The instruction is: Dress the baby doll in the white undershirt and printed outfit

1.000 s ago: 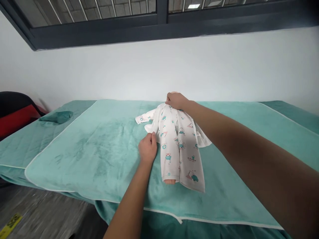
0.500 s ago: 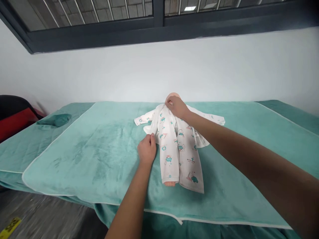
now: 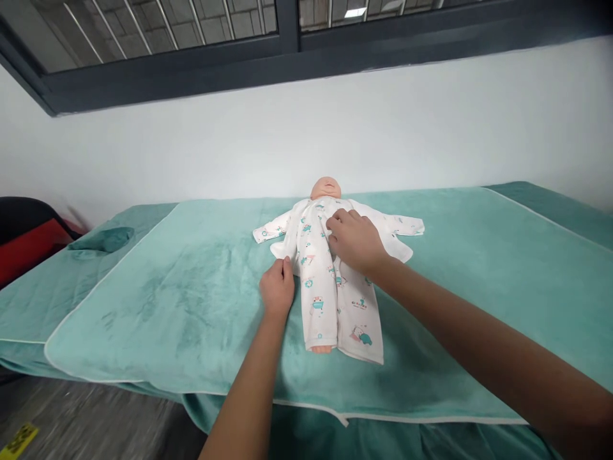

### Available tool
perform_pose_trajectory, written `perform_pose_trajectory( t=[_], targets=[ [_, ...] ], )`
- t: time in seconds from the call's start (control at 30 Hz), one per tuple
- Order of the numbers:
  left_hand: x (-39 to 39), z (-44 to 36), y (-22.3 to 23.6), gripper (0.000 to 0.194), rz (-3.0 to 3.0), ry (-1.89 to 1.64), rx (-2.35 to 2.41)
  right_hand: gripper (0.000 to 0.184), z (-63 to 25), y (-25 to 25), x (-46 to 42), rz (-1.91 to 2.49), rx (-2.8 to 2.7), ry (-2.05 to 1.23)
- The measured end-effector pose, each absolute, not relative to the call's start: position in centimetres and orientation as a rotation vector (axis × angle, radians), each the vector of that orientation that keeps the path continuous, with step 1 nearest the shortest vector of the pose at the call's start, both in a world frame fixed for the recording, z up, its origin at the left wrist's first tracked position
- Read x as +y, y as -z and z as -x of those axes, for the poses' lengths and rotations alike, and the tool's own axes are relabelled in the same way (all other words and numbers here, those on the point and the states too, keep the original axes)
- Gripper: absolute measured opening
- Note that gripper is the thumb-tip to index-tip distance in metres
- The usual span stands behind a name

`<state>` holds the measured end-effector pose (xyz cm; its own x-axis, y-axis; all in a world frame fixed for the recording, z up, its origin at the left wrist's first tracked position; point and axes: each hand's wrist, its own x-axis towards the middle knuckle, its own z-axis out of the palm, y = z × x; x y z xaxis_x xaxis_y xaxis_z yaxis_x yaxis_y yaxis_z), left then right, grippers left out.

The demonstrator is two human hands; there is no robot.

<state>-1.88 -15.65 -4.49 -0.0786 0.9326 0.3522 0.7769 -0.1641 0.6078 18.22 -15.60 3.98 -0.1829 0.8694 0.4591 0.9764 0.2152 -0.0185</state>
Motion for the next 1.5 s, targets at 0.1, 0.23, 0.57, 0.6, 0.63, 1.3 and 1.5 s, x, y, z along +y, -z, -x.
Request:
perform_pose_trajectory(
  t=[0.1,0.23,0.57,0.6,0.63,1.3,1.5],
  targets=[
    [-15.7,1.9,4.4,0.041,-1.97,-1.072,1.885,0.029,-18.0,-4.8,-14.9,1.714,-2.162,0.445],
    [-15.6,1.8,4.5,0.041,-1.971,-1.076,1.885,0.028,-17.9,-4.6,-14.7,1.602,-2.21,0.395],
    [-15.5,1.8,4.7,0.041,-1.987,-1.052,1.9,0.023,-17.7,-4.0,-13.2,1.419,-1.889,0.05],
    [-15.5,1.8,4.7,0.041,-1.989,-1.051,1.901,0.024,-17.6,-4.2,-12.2,1.427,-1.897,0.035],
    [-15.5,1.8,4.7,0.041,-1.991,-1.051,1.901,0.025,-17.5,-4.4,-10.9,1.45,-1.912,0.02],
    [-15.6,2.0,5.0,0.041,-1.999,-1.027,1.901,0.027,-17.9,-5.3,2.7,2.078,-2.191,-0.019],
    [-15.4,2.1,5.2,0.025,-2.052,-1.314,1.885,0.025,-16.1,-5.6,1.5,2.024,-2.194,0.014]
  ],
)
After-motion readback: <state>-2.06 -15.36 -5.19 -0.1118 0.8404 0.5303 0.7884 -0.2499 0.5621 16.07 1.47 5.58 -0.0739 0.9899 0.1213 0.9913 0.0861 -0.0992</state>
